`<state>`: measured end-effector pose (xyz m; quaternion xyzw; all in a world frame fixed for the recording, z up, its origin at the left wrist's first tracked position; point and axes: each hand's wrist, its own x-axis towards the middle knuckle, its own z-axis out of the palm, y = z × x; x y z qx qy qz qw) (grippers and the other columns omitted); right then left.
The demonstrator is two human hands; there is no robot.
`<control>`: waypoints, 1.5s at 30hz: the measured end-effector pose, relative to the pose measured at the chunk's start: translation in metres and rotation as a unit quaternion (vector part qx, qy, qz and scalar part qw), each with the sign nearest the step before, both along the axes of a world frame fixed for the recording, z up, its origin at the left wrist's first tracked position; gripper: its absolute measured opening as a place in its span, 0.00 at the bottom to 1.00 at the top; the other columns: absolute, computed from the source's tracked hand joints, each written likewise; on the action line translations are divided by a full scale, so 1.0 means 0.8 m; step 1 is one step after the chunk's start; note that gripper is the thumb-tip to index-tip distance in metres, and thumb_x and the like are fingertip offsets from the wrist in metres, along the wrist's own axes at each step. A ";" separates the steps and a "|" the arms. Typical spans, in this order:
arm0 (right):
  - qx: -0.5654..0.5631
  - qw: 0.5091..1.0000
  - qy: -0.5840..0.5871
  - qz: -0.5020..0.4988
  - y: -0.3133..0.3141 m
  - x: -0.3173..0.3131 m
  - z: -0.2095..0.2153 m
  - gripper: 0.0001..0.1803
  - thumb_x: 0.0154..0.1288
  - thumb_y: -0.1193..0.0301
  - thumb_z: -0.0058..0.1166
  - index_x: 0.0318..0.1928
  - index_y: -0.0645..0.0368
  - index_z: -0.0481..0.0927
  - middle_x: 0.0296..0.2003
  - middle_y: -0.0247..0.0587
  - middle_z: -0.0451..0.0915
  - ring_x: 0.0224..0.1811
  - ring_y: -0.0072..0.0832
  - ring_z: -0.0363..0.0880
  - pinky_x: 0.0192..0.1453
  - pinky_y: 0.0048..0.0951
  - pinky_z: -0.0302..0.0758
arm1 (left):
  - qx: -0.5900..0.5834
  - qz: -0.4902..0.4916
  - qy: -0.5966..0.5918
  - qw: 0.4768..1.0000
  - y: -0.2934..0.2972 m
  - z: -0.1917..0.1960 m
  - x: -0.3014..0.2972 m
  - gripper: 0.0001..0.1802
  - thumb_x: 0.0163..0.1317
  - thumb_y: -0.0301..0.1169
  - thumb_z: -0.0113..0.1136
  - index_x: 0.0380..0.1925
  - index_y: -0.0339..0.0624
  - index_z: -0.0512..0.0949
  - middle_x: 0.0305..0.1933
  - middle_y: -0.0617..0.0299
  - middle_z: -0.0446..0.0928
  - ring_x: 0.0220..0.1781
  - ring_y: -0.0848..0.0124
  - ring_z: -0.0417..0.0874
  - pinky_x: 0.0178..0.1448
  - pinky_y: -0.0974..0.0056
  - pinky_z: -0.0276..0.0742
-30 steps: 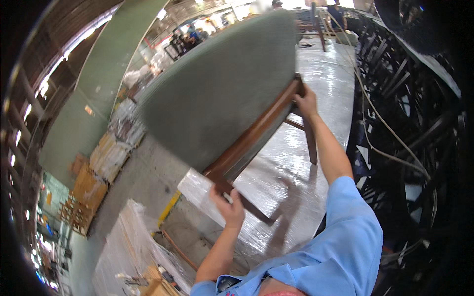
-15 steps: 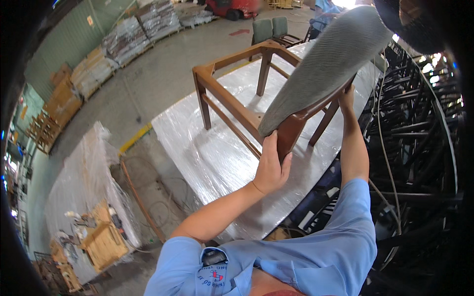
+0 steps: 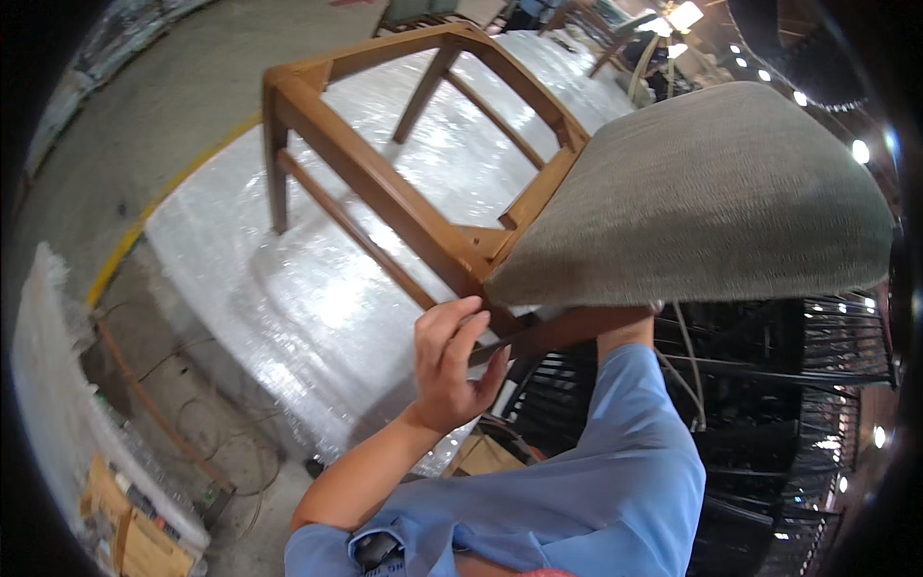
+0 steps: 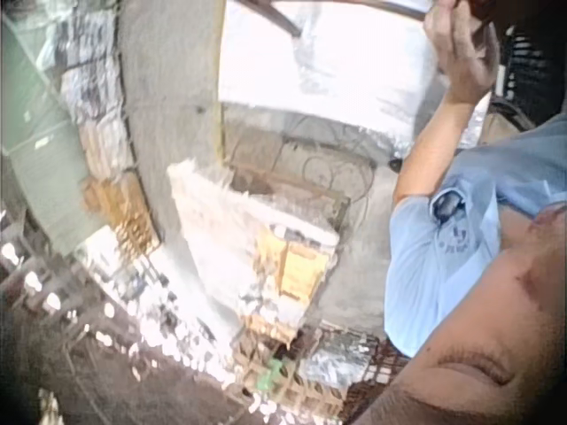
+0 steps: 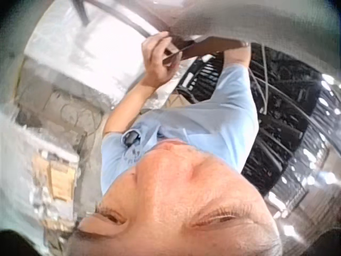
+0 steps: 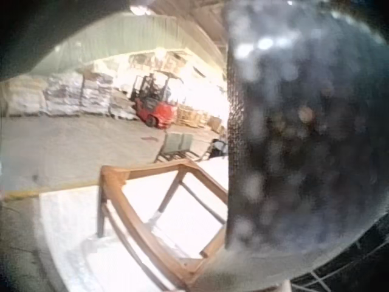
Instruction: The person assembles a dining chair by attaching the seat cushion to the wooden frame. They use a pneumatic drill to secure the cushion with screws and then place the completed chair on a stack.
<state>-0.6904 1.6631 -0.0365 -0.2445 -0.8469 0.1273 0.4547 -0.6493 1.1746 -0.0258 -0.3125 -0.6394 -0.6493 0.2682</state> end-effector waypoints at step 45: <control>-0.018 0.979 -0.173 -0.108 0.029 0.067 -0.036 0.20 0.76 0.62 0.48 0.41 0.70 0.80 0.39 0.60 0.86 0.41 0.47 0.87 0.48 0.43 0.83 | -0.194 -0.146 -0.046 0.969 -0.065 -0.099 0.071 0.17 0.56 0.21 0.66 0.48 0.39 0.81 0.47 0.53 0.85 0.36 0.56 0.88 0.36 0.57 0.84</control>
